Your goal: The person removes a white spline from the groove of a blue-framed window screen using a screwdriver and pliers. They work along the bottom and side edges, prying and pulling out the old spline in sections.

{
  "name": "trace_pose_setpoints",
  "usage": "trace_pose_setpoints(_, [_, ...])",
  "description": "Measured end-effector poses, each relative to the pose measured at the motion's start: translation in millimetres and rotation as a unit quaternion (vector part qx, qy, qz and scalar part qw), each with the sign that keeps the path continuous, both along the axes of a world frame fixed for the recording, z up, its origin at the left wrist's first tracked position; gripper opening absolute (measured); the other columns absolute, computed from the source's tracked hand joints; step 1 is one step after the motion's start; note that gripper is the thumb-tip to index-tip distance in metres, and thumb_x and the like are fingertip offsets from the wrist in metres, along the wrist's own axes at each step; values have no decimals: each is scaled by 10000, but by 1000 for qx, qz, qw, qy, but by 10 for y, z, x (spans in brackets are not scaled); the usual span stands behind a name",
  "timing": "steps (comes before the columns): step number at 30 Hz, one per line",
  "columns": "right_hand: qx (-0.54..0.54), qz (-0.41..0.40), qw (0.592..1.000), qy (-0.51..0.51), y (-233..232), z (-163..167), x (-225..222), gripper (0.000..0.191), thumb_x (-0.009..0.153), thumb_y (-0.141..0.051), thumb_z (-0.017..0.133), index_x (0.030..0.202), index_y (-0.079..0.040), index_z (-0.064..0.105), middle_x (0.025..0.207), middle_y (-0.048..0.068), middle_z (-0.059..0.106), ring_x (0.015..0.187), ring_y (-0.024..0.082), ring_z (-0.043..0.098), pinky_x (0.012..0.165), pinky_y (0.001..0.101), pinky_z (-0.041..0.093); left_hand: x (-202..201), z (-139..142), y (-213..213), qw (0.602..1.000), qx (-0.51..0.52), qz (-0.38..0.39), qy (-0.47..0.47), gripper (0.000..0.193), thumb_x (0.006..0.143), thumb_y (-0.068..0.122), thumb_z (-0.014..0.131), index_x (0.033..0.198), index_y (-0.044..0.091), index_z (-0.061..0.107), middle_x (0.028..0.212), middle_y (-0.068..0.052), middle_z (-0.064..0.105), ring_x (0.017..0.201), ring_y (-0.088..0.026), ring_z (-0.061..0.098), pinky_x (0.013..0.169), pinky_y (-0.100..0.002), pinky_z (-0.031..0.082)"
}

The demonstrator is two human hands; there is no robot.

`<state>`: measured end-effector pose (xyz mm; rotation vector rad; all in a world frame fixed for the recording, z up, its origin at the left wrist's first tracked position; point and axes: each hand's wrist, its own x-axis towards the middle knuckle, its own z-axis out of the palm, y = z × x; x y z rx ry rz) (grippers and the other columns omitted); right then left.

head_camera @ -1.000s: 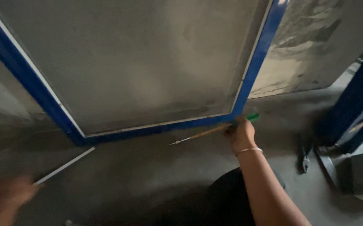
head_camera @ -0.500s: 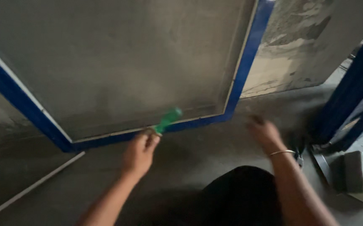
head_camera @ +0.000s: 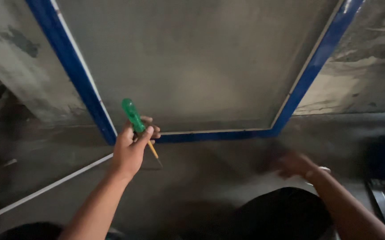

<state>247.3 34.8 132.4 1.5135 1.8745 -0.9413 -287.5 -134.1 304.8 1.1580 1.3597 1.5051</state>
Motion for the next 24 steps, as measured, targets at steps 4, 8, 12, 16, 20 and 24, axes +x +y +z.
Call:
trace_pose_setpoints(4, [318,182,929,54,-203,247,-1233,666,805,-354,789,1390,-144,549,1342,212,607,1209,414,591,974,498,530,-21,-14,-51,998,18,20,-48,274,1004,256,623,1188,57,585,995,-90,720,948,-188,723,862,-344,580])
trace_pose_setpoints(8, [248,204,944,83,-450,670,-1930,786,848,-313,750,1543,-254,387,1484,133,425,1338,391,474,1088,504,453,-36,-50,-76,995,30,20,-90,261,1027,317,594,1125,75,576,967,-78,706,912,-185,715,839,-340,574])
trace_pose_setpoints(12, [246,143,958,24,-595,864,-2151,652,850,-311,743,1443,-206,494,1355,159,575,1250,372,572,1038,485,498,-49,-7,-67,994,31,12,-103,244,1036,326,581,1090,89,560,943,-68,703,911,-185,708,840,-346,571])
trace_pose_setpoints(16, [200,88,975,-29,-701,835,-2217,408,932,-335,697,1269,-110,653,1199,180,707,1120,349,693,991,471,545,-54,60,-77,977,28,49,-205,203,966,263,656,1057,95,588,921,-35,655,850,-177,666,813,-377,555])
trace_pose_setpoints(20, [219,90,970,54,-783,859,-2280,455,928,-403,695,1299,-144,647,1304,168,684,1209,372,640,1041,469,526,-129,80,-112,953,85,61,-283,173,967,221,711,976,88,602,855,-16,584,746,-142,551,752,-370,494])
trace_pose_setpoints(24, [266,125,952,89,-845,932,-2370,802,788,-362,824,1462,-114,468,1590,182,344,1404,455,406,1086,567,412,-167,94,-131,951,109,84,-278,221,956,212,732,826,114,584,718,4,533,632,-117,486,653,-326,430])
